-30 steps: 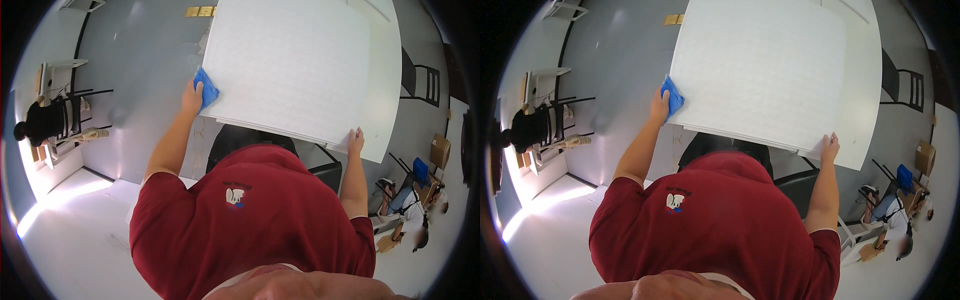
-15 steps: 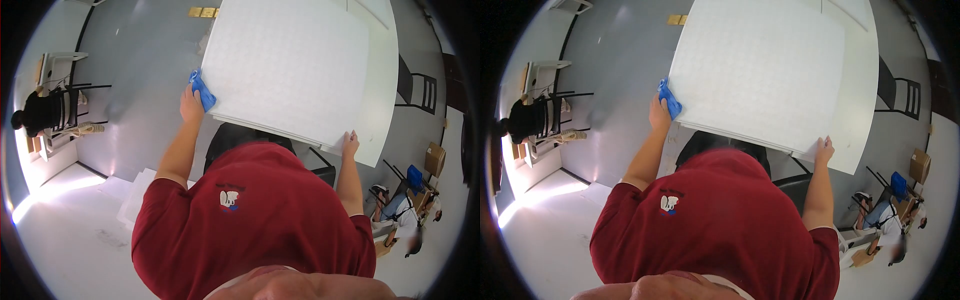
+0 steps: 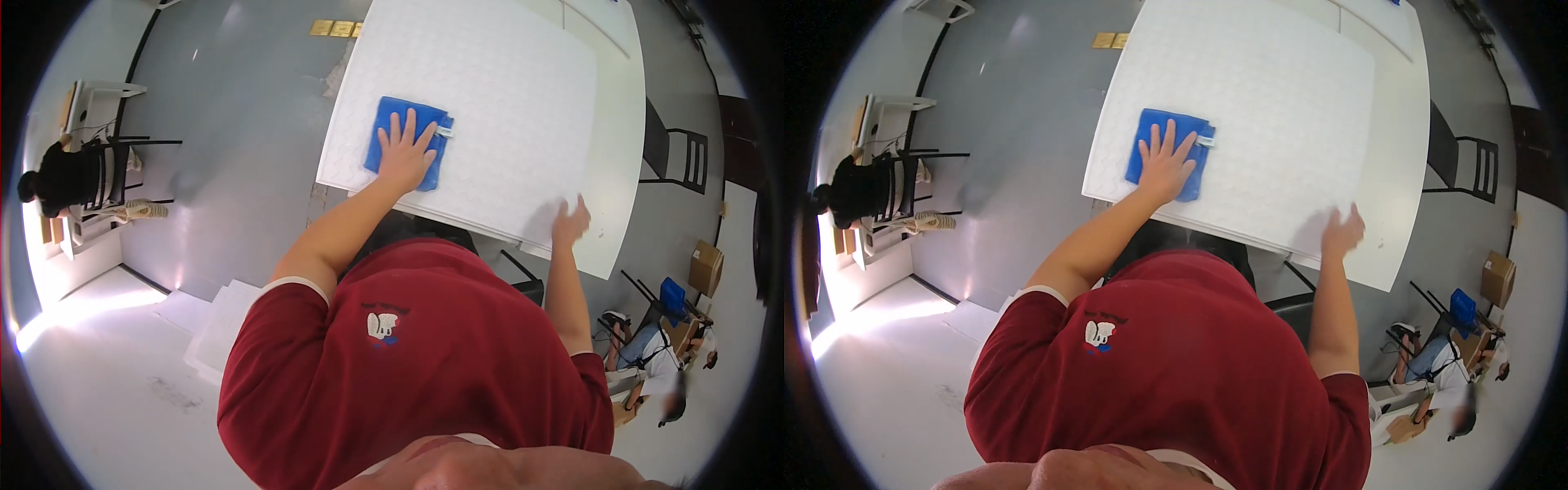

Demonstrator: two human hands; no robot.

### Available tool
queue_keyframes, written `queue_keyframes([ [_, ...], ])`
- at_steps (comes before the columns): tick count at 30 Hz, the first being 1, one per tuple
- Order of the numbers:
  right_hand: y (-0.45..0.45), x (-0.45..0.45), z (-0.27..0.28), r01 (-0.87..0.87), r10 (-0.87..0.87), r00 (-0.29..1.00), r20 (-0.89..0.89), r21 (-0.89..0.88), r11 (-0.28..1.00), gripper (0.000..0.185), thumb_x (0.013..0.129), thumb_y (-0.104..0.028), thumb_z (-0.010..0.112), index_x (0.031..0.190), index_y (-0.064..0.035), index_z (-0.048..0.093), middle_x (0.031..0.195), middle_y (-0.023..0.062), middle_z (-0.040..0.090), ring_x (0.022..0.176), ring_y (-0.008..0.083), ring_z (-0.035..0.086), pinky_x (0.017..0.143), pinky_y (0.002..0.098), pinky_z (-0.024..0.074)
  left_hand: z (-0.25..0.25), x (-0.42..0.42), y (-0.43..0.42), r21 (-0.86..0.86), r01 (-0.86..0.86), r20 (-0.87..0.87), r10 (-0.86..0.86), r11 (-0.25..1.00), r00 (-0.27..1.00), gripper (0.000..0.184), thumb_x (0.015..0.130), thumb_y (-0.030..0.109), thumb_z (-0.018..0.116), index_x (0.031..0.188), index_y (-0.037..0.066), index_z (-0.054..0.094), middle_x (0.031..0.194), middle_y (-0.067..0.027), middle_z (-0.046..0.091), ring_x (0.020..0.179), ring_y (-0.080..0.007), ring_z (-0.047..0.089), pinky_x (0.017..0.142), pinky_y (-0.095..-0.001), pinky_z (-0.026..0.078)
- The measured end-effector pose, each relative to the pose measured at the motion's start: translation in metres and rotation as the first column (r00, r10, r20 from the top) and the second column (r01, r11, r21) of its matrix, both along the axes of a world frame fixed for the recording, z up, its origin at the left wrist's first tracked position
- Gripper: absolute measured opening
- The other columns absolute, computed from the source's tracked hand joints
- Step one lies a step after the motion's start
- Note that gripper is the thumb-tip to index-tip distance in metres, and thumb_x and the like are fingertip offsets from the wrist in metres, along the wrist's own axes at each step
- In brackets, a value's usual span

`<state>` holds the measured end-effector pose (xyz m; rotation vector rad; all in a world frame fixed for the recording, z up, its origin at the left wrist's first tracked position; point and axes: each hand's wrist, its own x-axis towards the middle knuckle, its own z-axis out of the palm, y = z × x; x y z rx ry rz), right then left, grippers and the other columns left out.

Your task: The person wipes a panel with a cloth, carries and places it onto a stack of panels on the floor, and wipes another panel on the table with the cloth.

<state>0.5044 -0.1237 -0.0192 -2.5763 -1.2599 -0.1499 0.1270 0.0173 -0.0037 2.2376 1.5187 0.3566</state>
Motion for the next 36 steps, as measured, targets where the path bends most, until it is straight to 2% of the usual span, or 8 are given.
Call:
queue_keyframes([
  [5, 0.114, -0.142, 0.037, -0.587, 0.627, 0.777, -0.053, 0.298, 0.753, 0.046, 0.077, -0.022, 0.066, 0.119, -0.0104, 0.054, 0.119, 0.0126, 0.053, 0.115, 0.0319, 0.045, 0.096, 0.048, 0.0325, 0.011, -0.024, 0.001, -0.058, -0.206, 0.321, 0.214, 0.977, 0.923, 0.06, 0.086, 0.027, 0.055, 0.14, 0.014, 0.031, 0.148, -0.021, 0.016, 0.135, -0.0442, 0.011, 0.106, -0.0596, 0.009],
  [10, 0.144, -0.284, 0.053, -0.808, 0.788, 0.561, -0.253, 0.039, 0.588, 0.059, 0.075, -0.038, 0.067, 0.128, -0.0211, 0.048, 0.141, 0.0146, 0.031, 0.132, 0.0353, 0.025, 0.099, 0.0624, 0.0219, -0.04, -0.127, -0.001, 0.174, -0.451, 0.293, 0.392, 0.875, 0.872, 0.058, 0.085, 0.03, 0.056, 0.135, 0.007, 0.037, 0.135, -0.0233, 0.039, 0.125, -0.04, 0.034, 0.103, -0.0512, 0.023],
  [13, 0.136, -0.308, 0.041, -0.826, 0.787, 0.557, -0.267, -0.082, 0.557, 0.063, 0.075, -0.044, 0.066, 0.131, -0.0245, 0.046, 0.148, 0.0142, 0.018, 0.136, 0.0395, 0.013, 0.099, 0.0681, 0.017, -0.042, -0.154, -0.003, 0.066, -0.49, -0.095, 0.494, 0.869, 0.864, 0.051, 0.085, 0.032, 0.057, 0.126, 0.003, 0.046, 0.121, -0.0232, 0.052, 0.115, -0.037, 0.046, 0.097, -0.0472, 0.033],
  [15, 0.129, -0.299, 0.033, -0.847, 0.819, 0.53, -0.221, -0.089, 0.524, 0.06, 0.076, -0.043, 0.064, 0.131, -0.026, 0.047, 0.148, 0.0128, 0.021, 0.135, 0.0397, 0.016, 0.098, 0.0684, 0.0186, -0.024, -0.159, 0.004, -0.392, -0.543, 0.015, 0.595, 0.743, 0.803, 0.047, 0.086, 0.032, 0.058, 0.118, -0.001, 0.051, 0.112, -0.0215, 0.056, 0.106, -0.0323, 0.052, 0.091, -0.0425, 0.038],
  [24, 0.079, -0.197, 0.015, -0.66, 0.653, 0.751, -0.096, -0.112, 0.743, 0.051, 0.079, -0.037, 0.062, 0.126, -0.0226, 0.052, 0.143, 0.012, 0.033, 0.131, 0.0402, 0.026, 0.102, 0.0587, 0.0252, -0.048, -0.171, 0.004, -0.748, -0.352, 0.236, 0.721, 0.563, 0.652, 0.042, 0.09, 0.033, 0.056, 0.108, -0.004, 0.052, 0.1, -0.0129, 0.057, 0.091, -0.0187, 0.052, 0.083, -0.0349, 0.042],
  [30, 0.005, -0.061, -0.005, -0.082, 0.118, 0.966, 0.232, -0.159, 0.984, 0.048, 0.082, -0.04, 0.057, 0.127, -0.023, 0.051, 0.141, 0.0164, 0.035, 0.128, 0.0437, 0.029, 0.102, 0.0548, 0.0277, -0.057, -0.178, 0.001, -0.823, -0.244, 0.301, 0.758, 0.513, 0.578, 0.045, 0.091, 0.031, 0.055, 0.115, -0.005, 0.047, 0.104, -0.0128, 0.056, 0.094, -0.0188, 0.052, 0.085, -0.0349, 0.042],
  [33, -0.003, -0.047, -0.014, 0.097, -0.081, 0.989, 0.127, -0.128, 0.987, 0.046, 0.084, -0.039, 0.055, 0.126, -0.0222, 0.052, 0.141, 0.0179, 0.034, 0.128, 0.0422, 0.03, 0.102, 0.055, 0.0273, -0.054, -0.178, 0.004, -0.842, -0.247, 0.271, 0.772, 0.48, 0.576, 0.047, 0.091, 0.031, 0.055, 0.12, -0.005, 0.044, 0.108, -0.0136, 0.056, 0.098, -0.0202, 0.053, 0.087, -0.0345, 0.042],
  [36, 0.028, -0.074, -0.023, -0.205, 0.28, 0.926, 0.253, -0.285, 0.936, 0.045, 0.085, -0.038, 0.053, 0.126, -0.0198, 0.051, 0.141, 0.0192, 0.033, 0.128, 0.0404, 0.031, 0.102, 0.0549, 0.027, -0.048, -0.174, 0.007, -0.846, -0.259, 0.241, 0.768, 0.465, 0.593, 0.051, 0.092, 0.031, 0.054, 0.125, -0.005, 0.041, 0.116, -0.0157, 0.053, 0.107, -0.022, 0.051, 0.092, -0.035, 0.04],
])
